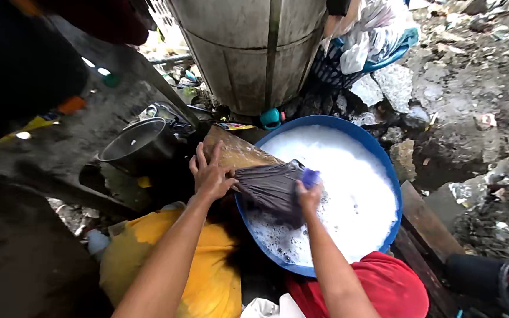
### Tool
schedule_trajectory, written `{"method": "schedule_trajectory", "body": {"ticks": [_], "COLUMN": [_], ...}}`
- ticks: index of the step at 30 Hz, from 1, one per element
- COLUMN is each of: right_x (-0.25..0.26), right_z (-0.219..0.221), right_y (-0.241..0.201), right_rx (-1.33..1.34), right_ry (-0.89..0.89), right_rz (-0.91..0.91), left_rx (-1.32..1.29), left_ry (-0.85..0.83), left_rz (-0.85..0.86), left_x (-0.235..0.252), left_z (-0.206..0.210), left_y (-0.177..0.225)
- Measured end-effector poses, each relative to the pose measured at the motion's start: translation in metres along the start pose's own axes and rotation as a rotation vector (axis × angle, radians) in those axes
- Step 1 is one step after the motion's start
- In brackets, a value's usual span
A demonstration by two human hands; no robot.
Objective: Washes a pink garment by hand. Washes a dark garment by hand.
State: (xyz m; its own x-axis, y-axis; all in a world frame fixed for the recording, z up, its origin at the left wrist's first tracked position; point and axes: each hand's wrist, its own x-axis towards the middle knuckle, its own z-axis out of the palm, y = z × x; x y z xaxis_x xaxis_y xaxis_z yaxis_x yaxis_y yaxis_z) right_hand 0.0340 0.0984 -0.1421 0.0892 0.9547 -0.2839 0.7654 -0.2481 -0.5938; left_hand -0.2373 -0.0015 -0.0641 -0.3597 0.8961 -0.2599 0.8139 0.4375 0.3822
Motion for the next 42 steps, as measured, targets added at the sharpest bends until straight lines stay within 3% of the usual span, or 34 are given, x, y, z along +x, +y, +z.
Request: {"method": "schedule_trajectory", "body": {"ticks": [2, 3, 6, 9, 10, 12, 14, 16, 18, 22, 24, 26, 28, 31, 34, 37, 39, 42], "right_x": [0.023, 0.021, -0.036, -0.101, -0.099, -0.067, -0.031, -0.009, 0.001, -0.017, -0.025, -0.026, -0.02, -0.019, -0.029, -0.036, -0.031, -0.021], "right_z": [-0.023, -0.026, 0.004, 0.044, 0.044, 0.032, -0.003, -0.045, -0.07, -0.064, -0.049, -0.049, -0.067, -0.108, -0.141, -0.161, -0.175, -0.203], "right_y": [0.028, 0.021, -0.06, -0.118, -0.109, -0.049, 0.023, 0.06, 0.067, 0.041, 0.038, 0.035, 0.032, 0.023, 0.008, -0.012, -0.017, -0.017], "right_rx": [0.028, 0.078, 0.217, 0.049, -0.012, -0.037, -0.053, -0.133, -0.152, -0.088, -0.065, -0.052, 0.009, 0.139, 0.289, 0.285, 0.306, 0.432], "right_ry": [0.083, 0.104, -0.001, -0.269, -0.306, -0.226, -0.105, -0.108, -0.132, -0.18, -0.235, -0.27, -0.254, -0.154, -0.03, 0.013, 0.071, 0.211], "right_rz": [0.236, 0.258, -0.052, -0.294, -0.298, -0.207, -0.004, 0.216, 0.338, 0.316, 0.291, 0.259, 0.205, 0.104, -0.012, -0.146, -0.188, -0.207], "left_rx": [0.014, 0.024, 0.044, 0.038, 0.033, 0.02, 0.011, 0.024, 0.026, -0.04, -0.209, -0.545, -0.838, -1.359, -1.833, -1.566, -1.444, -1.634], "left_ry": [-0.011, -0.015, -0.017, -0.001, -0.004, 0.0, 0.008, 0.005, 0.023, 0.079, -0.139, -0.374, -0.449, -0.307, -0.065, -0.169, -0.242, -0.201], "left_rz": [-0.006, -0.006, -0.002, 0.0, 0.005, 0.015, 0.024, 0.012, 0.007, -0.017, -0.088, -0.129, -0.111, -0.191, -0.207, -0.177, -0.086, 0.028], "left_x": [0.0, 0.0, 0.001, -0.003, -0.002, 0.0, -0.001, -0.001, -0.002, -0.032, -0.052, -0.068, -0.084, -0.091, -0.071, -0.07, -0.076, -0.08], "left_z": [-0.002, -0.002, -0.002, 0.0, -0.001, -0.003, 0.0, -0.001, -0.003, 0.014, 0.026, 0.022, -0.001, -0.04, -0.02, 0.04, 0.041, 0.022], "left_y": [0.001, 0.001, 0.001, -0.003, -0.003, -0.003, -0.004, -0.002, 0.005, 0.054, 0.088, 0.11, 0.12, 0.113, 0.092, 0.105, 0.121, 0.126]}}
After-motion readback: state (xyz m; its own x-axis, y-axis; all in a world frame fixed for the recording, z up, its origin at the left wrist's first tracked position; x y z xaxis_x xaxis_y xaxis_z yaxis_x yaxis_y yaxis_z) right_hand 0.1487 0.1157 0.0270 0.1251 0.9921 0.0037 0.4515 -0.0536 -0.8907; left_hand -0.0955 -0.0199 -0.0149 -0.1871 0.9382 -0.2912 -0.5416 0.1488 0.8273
